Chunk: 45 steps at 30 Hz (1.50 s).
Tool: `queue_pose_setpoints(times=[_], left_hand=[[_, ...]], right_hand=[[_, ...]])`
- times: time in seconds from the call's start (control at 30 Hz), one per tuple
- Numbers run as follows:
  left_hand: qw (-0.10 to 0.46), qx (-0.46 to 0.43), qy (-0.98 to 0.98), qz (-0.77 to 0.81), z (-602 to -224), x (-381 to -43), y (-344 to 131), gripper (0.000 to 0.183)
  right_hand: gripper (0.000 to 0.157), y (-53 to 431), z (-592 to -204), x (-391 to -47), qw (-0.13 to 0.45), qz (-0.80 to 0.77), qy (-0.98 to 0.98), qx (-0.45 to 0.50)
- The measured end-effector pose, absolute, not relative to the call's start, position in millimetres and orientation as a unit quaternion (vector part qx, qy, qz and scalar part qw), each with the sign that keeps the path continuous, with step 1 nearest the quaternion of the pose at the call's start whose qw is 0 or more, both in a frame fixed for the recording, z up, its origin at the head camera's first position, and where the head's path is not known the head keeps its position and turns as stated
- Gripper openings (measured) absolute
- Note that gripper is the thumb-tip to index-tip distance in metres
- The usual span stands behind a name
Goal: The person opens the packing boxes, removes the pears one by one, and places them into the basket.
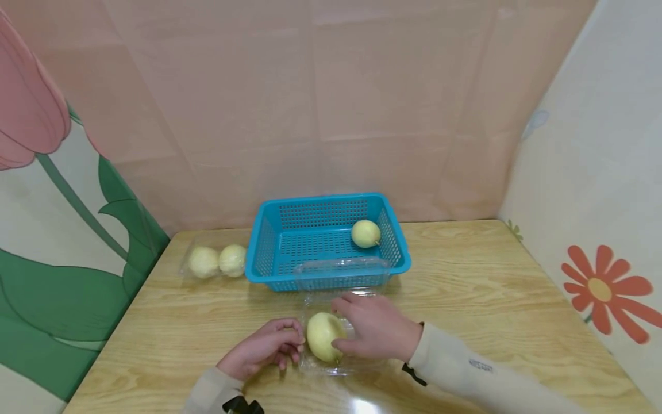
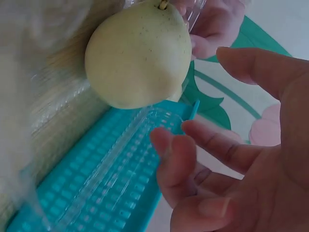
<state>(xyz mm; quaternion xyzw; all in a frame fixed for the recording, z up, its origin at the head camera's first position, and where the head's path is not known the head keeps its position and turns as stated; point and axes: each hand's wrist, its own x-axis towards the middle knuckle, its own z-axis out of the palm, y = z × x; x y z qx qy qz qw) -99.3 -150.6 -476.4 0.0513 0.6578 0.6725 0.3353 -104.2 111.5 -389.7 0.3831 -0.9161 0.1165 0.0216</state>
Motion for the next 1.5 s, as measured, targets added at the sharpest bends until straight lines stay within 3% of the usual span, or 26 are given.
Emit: queue_pose_setpoints(times=[0.3, 1.5], left_hand=[[0.339, 0.05, 0.659, 0.669, -477, -100, -150, 0.005], [0.335, 0.063, 0.658, 0.672, -476, -99, -148, 0.006]], right_hand=[[0.06, 95, -393, -107, -0.026, 0.102, -0.931, 0.348], [0.054, 69, -401, -116, -0.134, 0.061, -0.928, 0.343]])
